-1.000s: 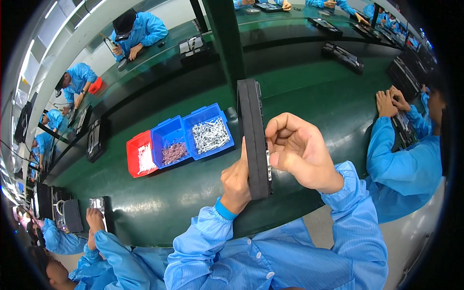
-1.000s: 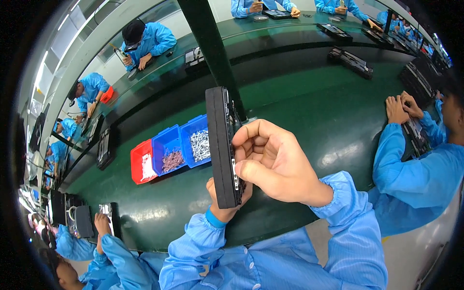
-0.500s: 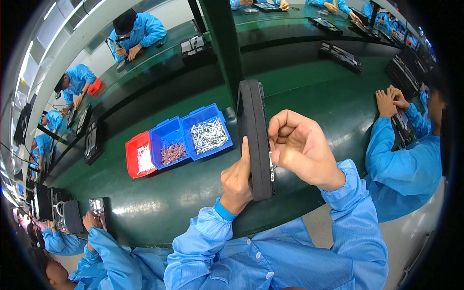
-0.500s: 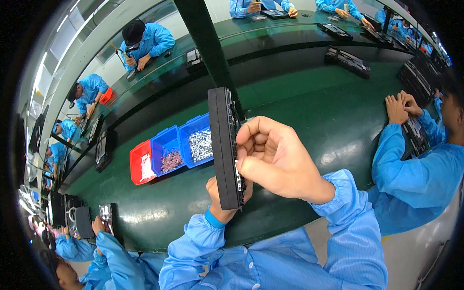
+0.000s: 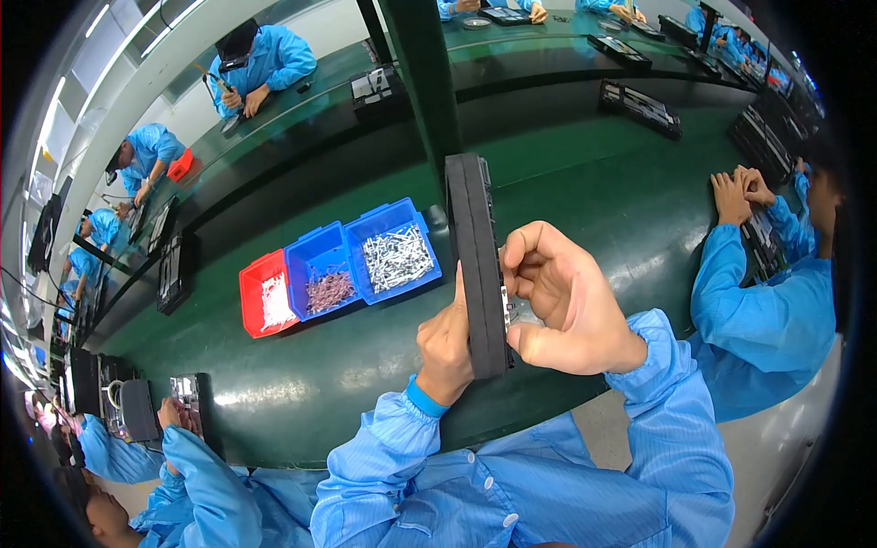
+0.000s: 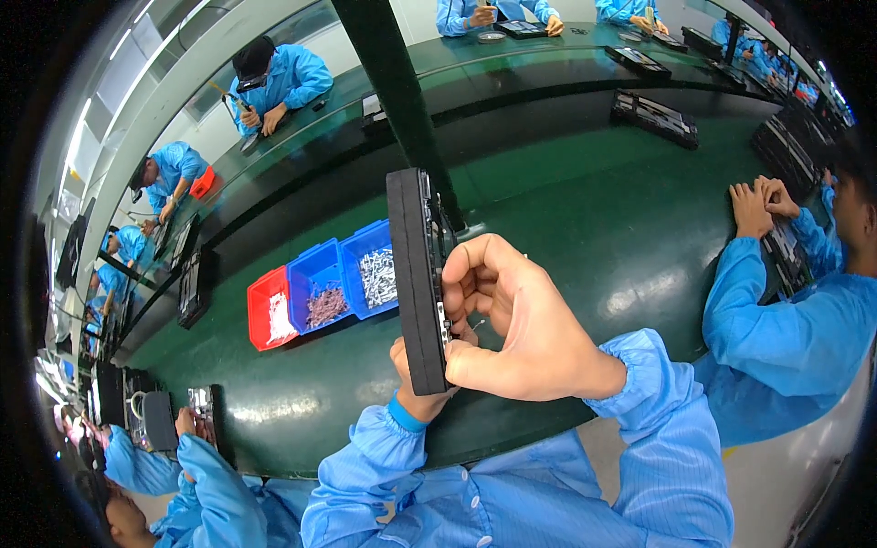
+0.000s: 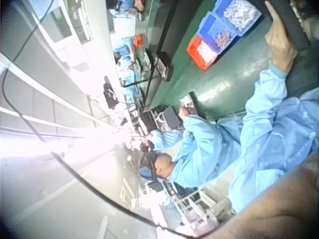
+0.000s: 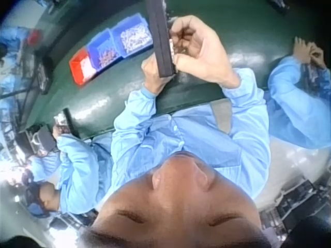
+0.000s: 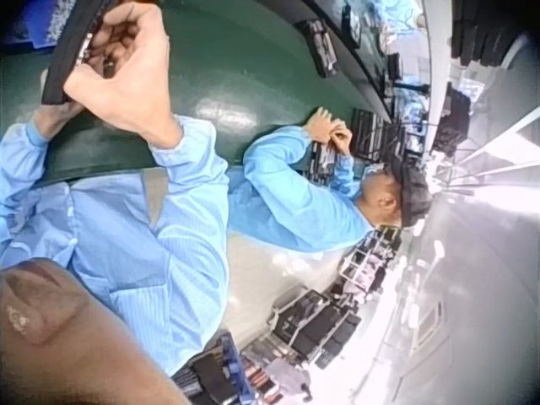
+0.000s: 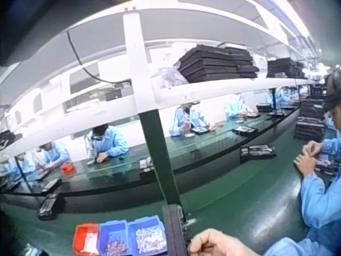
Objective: The person assembles tablet devices by hand, connecting internal circuits and ribbon cables to a tablet screen, then enclosing the components within a tablet casing.
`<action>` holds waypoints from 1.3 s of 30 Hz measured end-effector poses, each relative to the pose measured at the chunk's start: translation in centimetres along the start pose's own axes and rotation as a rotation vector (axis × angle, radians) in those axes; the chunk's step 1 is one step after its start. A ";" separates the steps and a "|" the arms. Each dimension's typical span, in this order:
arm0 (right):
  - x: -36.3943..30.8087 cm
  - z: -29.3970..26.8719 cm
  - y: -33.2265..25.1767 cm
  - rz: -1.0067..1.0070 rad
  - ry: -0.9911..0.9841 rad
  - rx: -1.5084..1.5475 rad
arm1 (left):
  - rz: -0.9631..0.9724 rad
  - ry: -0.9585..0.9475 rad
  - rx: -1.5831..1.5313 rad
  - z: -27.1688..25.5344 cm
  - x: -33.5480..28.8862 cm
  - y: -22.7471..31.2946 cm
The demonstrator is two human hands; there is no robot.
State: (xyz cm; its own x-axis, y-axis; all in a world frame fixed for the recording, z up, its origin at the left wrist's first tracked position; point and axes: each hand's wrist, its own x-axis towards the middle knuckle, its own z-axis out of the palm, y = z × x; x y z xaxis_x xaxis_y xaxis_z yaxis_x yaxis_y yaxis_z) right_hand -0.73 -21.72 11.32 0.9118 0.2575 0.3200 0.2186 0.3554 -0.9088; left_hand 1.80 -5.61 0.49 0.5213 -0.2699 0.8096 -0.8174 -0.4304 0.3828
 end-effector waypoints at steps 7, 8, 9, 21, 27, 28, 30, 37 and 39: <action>0.5 -3.2 -0.9 -0.063 0.039 -0.071 | -0.091 0.000 0.012 0.1 -1.2 -1.0; 0.5 -4.1 -1.3 -0.083 0.215 -0.242 | -0.285 0.039 -0.201 -0.3 -1.1 0.5; 0.6 -5.5 -0.7 -0.109 0.360 -0.467 | -0.332 -0.006 -0.232 -0.7 -1.1 1.0; -13.6 -8.3 4.4 0.303 0.471 0.021 | -1.283 -0.526 -1.246 -0.4 2.5 0.6; -11.1 -13.1 5.1 0.351 0.629 -0.165 | -0.998 -0.574 -0.671 0.7 -3.2 -2.1; -10.6 -13.5 5.1 0.349 0.627 -0.165 | -0.944 -0.563 -0.625 0.2 -3.8 -2.2; -9.5 -14.4 5.5 0.385 0.713 -0.128 | -0.894 -0.546 -0.574 -0.6 -4.2 -2.7; -7.7 -18.1 6.0 0.406 0.773 -0.336 | -0.912 -0.549 -0.469 -5.6 -5.1 -2.8; -8.3 -18.7 5.7 0.428 0.804 -0.346 | -0.910 -0.556 -0.443 -7.1 -5.4 -3.3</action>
State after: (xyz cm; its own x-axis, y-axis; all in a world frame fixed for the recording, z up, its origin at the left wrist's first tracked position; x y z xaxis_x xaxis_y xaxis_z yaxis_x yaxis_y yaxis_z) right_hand -0.56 -38.63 -1.57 0.8751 -0.4323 -0.2176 -0.2138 0.0580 -0.9751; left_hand -0.06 3.37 -1.96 0.9077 -0.4044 -0.1122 -0.0406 -0.3505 0.9357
